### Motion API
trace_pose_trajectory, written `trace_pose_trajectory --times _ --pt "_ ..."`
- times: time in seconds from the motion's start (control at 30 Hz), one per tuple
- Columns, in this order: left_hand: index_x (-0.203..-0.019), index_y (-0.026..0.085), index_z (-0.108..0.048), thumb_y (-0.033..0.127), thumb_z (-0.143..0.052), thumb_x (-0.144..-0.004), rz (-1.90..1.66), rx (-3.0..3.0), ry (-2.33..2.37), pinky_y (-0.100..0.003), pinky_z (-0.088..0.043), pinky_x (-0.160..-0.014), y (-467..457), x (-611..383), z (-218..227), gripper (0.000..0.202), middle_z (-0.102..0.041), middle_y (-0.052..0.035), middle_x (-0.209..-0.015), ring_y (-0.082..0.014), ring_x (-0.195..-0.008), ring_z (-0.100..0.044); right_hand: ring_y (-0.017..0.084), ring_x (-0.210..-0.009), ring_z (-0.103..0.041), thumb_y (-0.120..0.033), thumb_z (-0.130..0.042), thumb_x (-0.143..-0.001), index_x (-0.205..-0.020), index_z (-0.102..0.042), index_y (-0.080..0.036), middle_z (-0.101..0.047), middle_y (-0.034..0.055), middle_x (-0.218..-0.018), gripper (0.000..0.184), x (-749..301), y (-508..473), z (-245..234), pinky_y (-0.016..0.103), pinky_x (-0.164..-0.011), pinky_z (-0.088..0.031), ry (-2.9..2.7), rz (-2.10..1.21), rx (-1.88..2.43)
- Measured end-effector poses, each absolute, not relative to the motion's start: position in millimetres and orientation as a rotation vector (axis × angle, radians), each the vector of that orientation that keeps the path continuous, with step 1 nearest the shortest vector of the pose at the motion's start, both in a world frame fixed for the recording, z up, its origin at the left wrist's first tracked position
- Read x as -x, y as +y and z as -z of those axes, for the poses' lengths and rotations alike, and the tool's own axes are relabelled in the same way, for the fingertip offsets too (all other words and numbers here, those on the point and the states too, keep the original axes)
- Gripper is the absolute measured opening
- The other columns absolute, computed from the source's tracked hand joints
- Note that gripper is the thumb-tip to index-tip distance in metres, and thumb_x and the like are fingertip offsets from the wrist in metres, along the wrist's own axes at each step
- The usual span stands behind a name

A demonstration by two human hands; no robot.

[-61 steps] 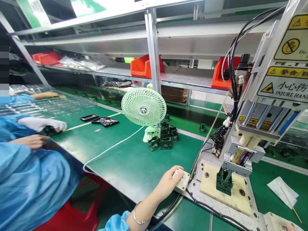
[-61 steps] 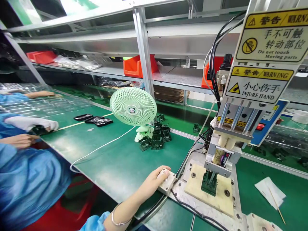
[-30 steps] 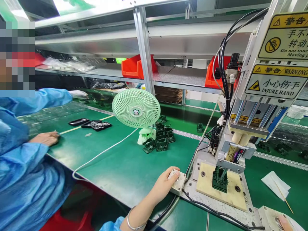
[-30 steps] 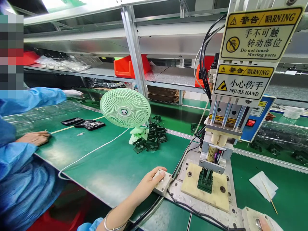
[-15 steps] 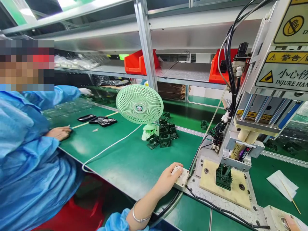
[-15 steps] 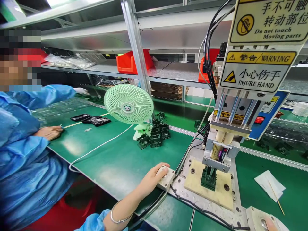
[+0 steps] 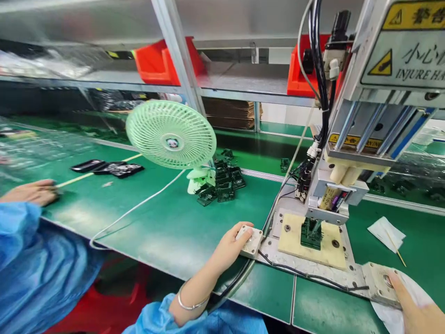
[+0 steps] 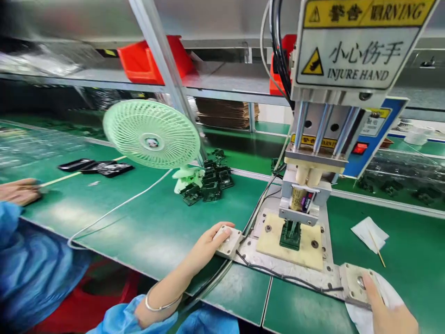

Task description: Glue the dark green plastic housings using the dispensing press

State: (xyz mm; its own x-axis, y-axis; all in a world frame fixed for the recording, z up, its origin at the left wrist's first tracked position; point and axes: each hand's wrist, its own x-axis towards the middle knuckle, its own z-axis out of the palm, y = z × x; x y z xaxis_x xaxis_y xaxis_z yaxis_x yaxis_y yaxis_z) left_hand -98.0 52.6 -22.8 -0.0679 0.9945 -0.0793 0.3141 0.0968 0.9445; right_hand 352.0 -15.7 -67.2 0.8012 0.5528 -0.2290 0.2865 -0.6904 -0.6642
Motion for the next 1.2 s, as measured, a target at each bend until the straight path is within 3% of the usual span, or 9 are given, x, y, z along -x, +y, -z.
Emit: trace_pose_trajectory --times 0.13,0.3,0.5,0.77,1.03,1.2 --pt "-0.108 0.016 -0.065 0.065 -0.057 -0.081 -0.979 -1.345 1.547 -0.030 -0.046 -0.073 53.0 98.5 18.2 0.057 -0.072 -0.0066 -0.091 -0.0226 -0.080 -0.062 0.040 -0.073 -0.065 -0.077 -0.071 -0.058 -0.060 -0.065 -0.018 -0.068 0.0168 -0.067 0.059 -332.4 -20.3 41.4 0.048 -0.062 -0.053 -0.639 -0.518 2.260" --pt "-0.108 0.017 -0.066 0.071 -0.059 -0.075 -0.947 -1.334 1.595 -0.030 -0.049 -0.072 53.4 96.4 9.0 0.064 -0.074 -0.0070 -0.092 -0.0242 -0.081 -0.063 0.039 -0.094 -0.068 -0.067 -0.076 -0.056 -0.080 -0.074 -0.013 -0.074 0.0155 -0.086 0.059 -322.8 -17.1 43.8 0.046 -0.083 -0.054 -0.614 -0.456 2.019" --pt "-0.105 0.018 -0.068 0.076 -0.061 -0.070 -0.925 -1.331 1.664 -0.027 -0.049 -0.067 53.9 93.0 3.2 0.068 -0.076 -0.0061 -0.090 -0.0231 -0.078 -0.063 0.038 -0.102 -0.068 -0.066 -0.079 -0.056 -0.095 -0.076 -0.010 -0.075 0.0157 -0.099 0.069 -320.3 -18.6 49.5 0.047 -0.091 -0.053 -0.594 -0.487 1.836" --pt "-0.111 0.018 -0.065 0.066 -0.061 -0.079 -0.847 -1.310 1.674 -0.026 -0.047 -0.074 47.8 88.0 -10.7 0.058 -0.075 -0.0050 -0.099 -0.0230 -0.087 -0.062 0.036 -0.096 -0.070 -0.065 -0.080 -0.058 -0.093 -0.077 -0.011 -0.075 0.0148 -0.096 0.065 -315.4 -20.9 43.5 0.043 -0.081 -0.057 -0.594 -0.440 1.855" --pt "-0.120 0.017 -0.060 0.074 -0.051 -0.079 -0.700 -1.340 1.757 -0.029 -0.049 -0.078 51.4 94.5 -7.5 0.072 -0.072 -0.0091 -0.113 -0.0255 -0.092 -0.063 0.035 -0.097 -0.070 -0.065 -0.081 -0.056 -0.093 -0.077 -0.014 -0.076 0.0115 -0.095 0.063 -314.4 -22.5 39.6 0.041 -0.081 -0.055 -0.526 -0.437 1.963" --pt "-0.126 0.019 -0.059 0.076 -0.051 -0.076 -0.450 -1.490 1.827 -0.038 -0.050 -0.094 59.0 103.3 -28.4 0.077 -0.065 -0.0113 -0.132 -0.0338 -0.118 -0.060 0.034 -0.097 -0.069 -0.064 -0.083 -0.055 -0.095 -0.077 -0.014 -0.076 0.0113 -0.098 0.064 -311.7 -24.0 38.6 0.039 -0.078 -0.056 -0.511 -0.464 1.897"
